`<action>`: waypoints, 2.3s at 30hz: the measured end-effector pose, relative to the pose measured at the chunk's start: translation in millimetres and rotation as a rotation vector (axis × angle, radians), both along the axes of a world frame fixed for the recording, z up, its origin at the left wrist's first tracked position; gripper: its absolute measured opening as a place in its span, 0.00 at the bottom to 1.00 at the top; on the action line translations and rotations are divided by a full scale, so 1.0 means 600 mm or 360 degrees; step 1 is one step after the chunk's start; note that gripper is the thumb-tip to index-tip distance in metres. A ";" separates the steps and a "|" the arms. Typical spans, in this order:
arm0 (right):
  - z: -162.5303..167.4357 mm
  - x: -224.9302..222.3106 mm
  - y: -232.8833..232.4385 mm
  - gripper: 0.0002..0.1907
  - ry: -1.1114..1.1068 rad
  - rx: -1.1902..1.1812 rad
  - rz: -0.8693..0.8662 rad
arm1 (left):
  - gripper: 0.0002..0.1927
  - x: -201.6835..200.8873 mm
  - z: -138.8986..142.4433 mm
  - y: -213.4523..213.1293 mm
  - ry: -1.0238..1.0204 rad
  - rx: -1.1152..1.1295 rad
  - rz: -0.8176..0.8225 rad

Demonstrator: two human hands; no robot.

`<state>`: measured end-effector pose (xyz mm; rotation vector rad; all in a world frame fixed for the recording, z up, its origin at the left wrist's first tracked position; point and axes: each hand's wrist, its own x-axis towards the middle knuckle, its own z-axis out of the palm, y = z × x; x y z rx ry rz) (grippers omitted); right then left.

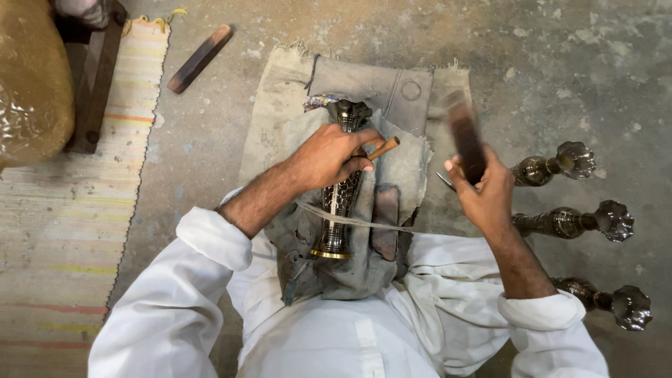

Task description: The person sits on the floor holding an ornate brass vase steady with one hand while using a small punch and a wooden mallet to tap decorative patterns into its surface, repositioning the punch around the vase body throughout.

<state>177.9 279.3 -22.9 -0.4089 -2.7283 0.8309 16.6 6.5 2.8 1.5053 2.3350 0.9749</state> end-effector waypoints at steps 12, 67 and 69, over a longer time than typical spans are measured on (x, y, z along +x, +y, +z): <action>-0.031 0.009 0.006 0.12 0.0067 -0.0125 0.0007 | 0.20 -0.006 0.003 0.003 -0.0049 -0.0003 -0.0070; 0.038 -0.021 -0.016 0.17 -0.0358 -0.0137 0.0217 | 0.23 0.043 -0.035 -0.052 -0.0349 0.0518 0.0342; 0.033 -0.029 -0.021 0.18 -0.0251 -0.0139 0.0145 | 0.22 0.046 -0.042 -0.048 -0.0279 0.0556 0.0328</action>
